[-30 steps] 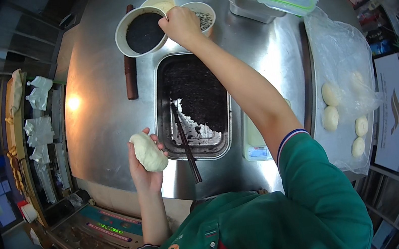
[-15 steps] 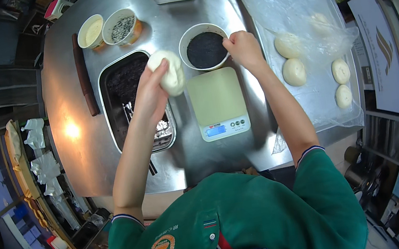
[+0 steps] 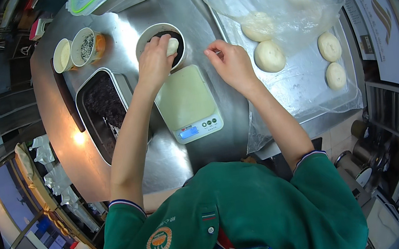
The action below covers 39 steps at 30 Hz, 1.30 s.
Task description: The person prepares filled pastries by flattening dough balls, adding a dark filling with chopsticks, sealing the dough, and dipping the tops into a dark liquid. The finished pastries are placed on a tray.
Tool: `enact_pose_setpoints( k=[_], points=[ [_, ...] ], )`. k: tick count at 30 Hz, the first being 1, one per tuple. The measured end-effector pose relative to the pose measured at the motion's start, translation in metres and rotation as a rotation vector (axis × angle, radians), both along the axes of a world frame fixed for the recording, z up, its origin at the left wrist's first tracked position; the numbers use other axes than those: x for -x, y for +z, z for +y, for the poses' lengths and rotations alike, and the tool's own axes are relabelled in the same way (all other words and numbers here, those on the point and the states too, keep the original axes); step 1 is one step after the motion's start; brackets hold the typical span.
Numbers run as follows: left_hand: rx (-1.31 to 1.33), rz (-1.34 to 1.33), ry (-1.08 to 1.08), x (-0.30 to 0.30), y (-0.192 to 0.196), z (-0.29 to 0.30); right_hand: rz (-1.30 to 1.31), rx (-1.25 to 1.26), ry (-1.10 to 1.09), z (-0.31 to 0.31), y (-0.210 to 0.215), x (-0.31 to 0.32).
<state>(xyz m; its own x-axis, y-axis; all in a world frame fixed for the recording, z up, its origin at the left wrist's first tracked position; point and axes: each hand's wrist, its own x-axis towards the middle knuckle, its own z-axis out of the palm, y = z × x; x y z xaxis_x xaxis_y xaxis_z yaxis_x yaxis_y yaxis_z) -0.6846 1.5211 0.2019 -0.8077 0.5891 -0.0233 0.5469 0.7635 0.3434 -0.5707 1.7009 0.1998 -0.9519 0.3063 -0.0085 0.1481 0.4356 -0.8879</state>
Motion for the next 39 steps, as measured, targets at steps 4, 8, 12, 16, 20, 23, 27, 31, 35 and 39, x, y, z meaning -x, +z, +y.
enact_pose_setpoints(
  k=[4, 8, 12, 16, 20, 23, 27, 31, 35, 39],
  points=[
    [-0.678, -0.173, 0.313, 0.008, -0.016, -0.019, 0.106, 0.138, -0.043, -0.001, -0.003, 0.006],
    [-1.593, -1.057, 0.592, -0.001, 0.025, -0.027, 0.378, 0.118, 0.048, -0.03, 0.013, 0.035],
    [-1.744, -1.18, 0.649, -0.011, 0.017, -0.017, 0.536, 0.01, 0.268, -0.078, 0.005, 0.051],
    [-1.719, -1.05, 0.667, 0.003, -0.005, -0.038, 0.373, -0.082, 0.394, -0.091, 0.012, 0.015],
    [-1.727, -1.08, 0.763, -0.002, 0.006, -0.025, 0.45, -0.219, 0.232, -0.088, 0.008, 0.031],
    [-1.603, -0.949, 0.851, -0.003, -0.009, -0.022, 0.499, -0.102, 0.3, -0.097, 0.006, 0.041],
    [-1.639, -0.983, 0.74, -0.022, 0.013, -0.032, 0.433, -0.114, 0.235, -0.081, 0.016, 0.009],
    [-1.69, -1.055, 0.598, -0.09, 0.054, 0.02, 0.555, 0.119, 0.022, -0.088, 0.034, -0.004],
    [-1.341, -0.988, 0.265, -0.145, 0.055, 0.062, 0.243, 0.488, -0.131, -0.031, 0.04, -0.07],
    [-1.012, -0.577, 0.125, -0.157, 0.037, 0.106, 0.297, 0.181, -0.363, 0.058, 0.044, -0.132]
  ],
)
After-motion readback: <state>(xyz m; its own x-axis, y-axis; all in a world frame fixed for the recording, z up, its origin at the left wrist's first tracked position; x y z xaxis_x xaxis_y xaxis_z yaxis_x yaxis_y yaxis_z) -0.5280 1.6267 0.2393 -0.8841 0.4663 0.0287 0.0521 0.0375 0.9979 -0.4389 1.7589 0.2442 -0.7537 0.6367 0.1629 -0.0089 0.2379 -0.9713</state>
